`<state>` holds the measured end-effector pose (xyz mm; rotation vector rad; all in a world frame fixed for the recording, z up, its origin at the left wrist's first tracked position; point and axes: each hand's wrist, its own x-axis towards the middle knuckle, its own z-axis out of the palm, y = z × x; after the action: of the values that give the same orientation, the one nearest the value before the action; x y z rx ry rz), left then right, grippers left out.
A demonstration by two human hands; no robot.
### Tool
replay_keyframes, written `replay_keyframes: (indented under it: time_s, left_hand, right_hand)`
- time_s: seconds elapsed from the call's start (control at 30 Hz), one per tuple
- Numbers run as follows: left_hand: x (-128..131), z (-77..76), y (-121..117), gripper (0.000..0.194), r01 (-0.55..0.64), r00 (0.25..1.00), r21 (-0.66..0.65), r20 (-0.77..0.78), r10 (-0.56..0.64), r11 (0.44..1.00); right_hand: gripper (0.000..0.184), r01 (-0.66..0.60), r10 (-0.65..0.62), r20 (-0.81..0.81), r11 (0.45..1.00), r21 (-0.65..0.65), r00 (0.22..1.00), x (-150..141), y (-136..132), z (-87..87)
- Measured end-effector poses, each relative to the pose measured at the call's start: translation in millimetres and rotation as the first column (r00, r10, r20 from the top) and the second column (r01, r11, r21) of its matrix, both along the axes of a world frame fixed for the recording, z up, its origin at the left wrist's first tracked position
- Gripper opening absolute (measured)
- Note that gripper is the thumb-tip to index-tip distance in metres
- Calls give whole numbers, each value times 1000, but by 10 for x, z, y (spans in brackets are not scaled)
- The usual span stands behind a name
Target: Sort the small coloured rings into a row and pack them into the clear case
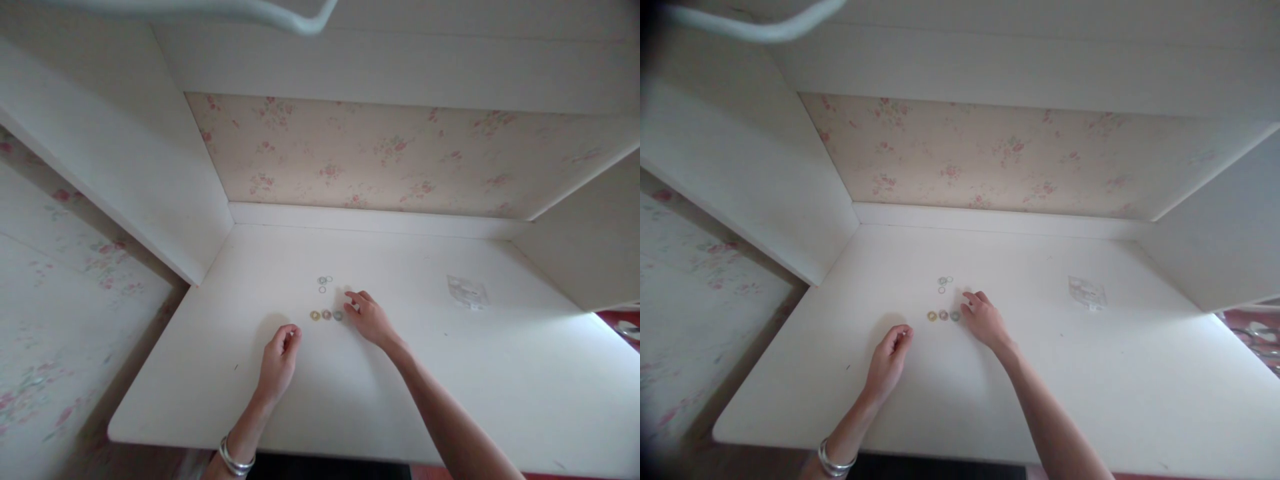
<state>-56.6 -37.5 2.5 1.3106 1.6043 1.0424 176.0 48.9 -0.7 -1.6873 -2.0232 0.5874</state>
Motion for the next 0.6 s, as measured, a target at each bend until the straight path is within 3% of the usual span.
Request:
replay_keyframes:
  time_s: [0.13,0.27,0.6]
  left_hand:
    - [5,-10,-6,36,6,1000,-7,2,-6,1000]
    - [-1,-33,2,37,2,1000,-5,14,-2,1000]
    - [15,-6,17,33,44,999,18,-7,-44,999]
  right_hand:
    - [39,-64,65,202,998,-12,977,-137,316,74]
    - [37,-105,99,290,995,4,952,-250,483,76]
    - [25,-132,90,359,987,93,929,-101,291,50]
